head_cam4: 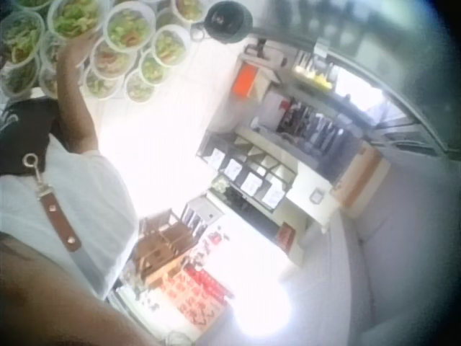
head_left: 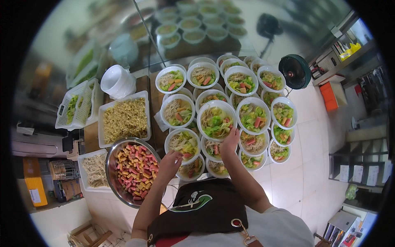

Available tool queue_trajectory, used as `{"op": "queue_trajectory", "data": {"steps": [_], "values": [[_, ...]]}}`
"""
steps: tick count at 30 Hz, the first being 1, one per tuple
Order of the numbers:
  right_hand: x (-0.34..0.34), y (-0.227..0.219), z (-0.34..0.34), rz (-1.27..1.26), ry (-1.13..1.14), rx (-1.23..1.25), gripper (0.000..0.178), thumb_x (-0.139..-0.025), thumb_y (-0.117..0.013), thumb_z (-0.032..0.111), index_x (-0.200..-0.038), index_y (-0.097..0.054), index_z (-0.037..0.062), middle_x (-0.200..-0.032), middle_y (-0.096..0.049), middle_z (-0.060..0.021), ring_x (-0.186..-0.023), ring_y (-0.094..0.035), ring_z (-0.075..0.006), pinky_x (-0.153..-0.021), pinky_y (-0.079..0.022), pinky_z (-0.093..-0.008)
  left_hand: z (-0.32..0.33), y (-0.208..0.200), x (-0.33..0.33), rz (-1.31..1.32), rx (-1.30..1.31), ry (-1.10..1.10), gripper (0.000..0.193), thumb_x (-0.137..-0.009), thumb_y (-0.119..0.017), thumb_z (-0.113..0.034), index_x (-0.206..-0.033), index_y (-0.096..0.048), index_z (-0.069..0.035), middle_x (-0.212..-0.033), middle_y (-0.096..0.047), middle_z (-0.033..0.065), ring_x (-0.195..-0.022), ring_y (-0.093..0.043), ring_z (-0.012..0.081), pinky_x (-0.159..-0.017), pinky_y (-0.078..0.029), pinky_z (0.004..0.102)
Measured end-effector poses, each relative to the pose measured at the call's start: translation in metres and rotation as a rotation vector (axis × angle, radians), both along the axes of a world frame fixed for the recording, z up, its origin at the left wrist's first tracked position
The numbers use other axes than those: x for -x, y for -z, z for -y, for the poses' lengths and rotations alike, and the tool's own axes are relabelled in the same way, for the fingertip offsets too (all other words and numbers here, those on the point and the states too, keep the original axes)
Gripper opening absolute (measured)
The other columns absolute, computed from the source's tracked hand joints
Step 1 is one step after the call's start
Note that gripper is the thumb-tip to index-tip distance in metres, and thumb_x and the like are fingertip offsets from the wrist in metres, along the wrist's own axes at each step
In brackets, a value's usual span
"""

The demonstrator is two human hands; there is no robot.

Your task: The person assembles multiple noodle bowls by hand, adding noodles, lettuce, and diced meat from bulk containers into individual white bowls. The person then moves to the kitchen area and adjusts a stove control.

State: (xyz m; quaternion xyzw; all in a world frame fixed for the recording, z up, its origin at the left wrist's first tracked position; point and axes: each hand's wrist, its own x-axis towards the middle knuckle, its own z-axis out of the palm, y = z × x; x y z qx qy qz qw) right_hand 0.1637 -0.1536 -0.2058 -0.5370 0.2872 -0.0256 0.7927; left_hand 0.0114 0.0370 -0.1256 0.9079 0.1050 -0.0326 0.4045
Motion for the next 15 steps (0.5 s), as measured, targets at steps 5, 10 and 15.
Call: {"op": "queue_trajectory", "data": {"steps": [5, 10, 15], "values": [[0.001, 0.004, -0.011, 0.088, 0.079, -0.026, 0.034, -0.096, -0.041, 0.024, -0.115, -0.048, -0.0032, -0.109, -0.055, -0.0120, -0.090, -0.056, -0.0193, -0.081, -0.046, -0.0304, -0.004, 0.003, -0.020, -0.056, -0.055, 0.153, 0.012, -0.081, -0.059, -0.012, -0.090, -0.060, -0.004, -0.087, -0.057, 0.0134, -0.081, -0.059, 0.0323, -0.070, -0.047, 0.0394], [0.003, 0.000, -0.013, 0.010, 0.120, 0.067, 0.034, -0.096, -0.041, 0.023, -0.113, -0.049, -0.0040, -0.106, -0.056, -0.0128, -0.092, -0.057, -0.0206, -0.081, -0.048, -0.0318, -0.024, 0.020, -0.011, -0.079, 0.000, 0.179, 0.016, -0.082, -0.060, -0.014, -0.093, -0.059, -0.002, -0.090, -0.056, 0.0136, -0.079, -0.059, 0.0300, -0.069, -0.047, 0.0383], [0.010, -0.026, -0.013, -0.046, 0.067, 0.022, 0.030, -0.095, -0.042, 0.019, -0.112, -0.049, -0.0033, -0.105, -0.056, -0.0119, -0.091, -0.056, -0.0203, -0.076, -0.049, -0.0308, -0.045, 0.033, 0.001, -0.051, 0.084, 0.119, 0.015, -0.082, -0.060, -0.011, -0.093, -0.059, -0.002, -0.089, -0.057, 0.0135, -0.079, -0.060, 0.0283, -0.070, -0.048, 0.0375]]}}
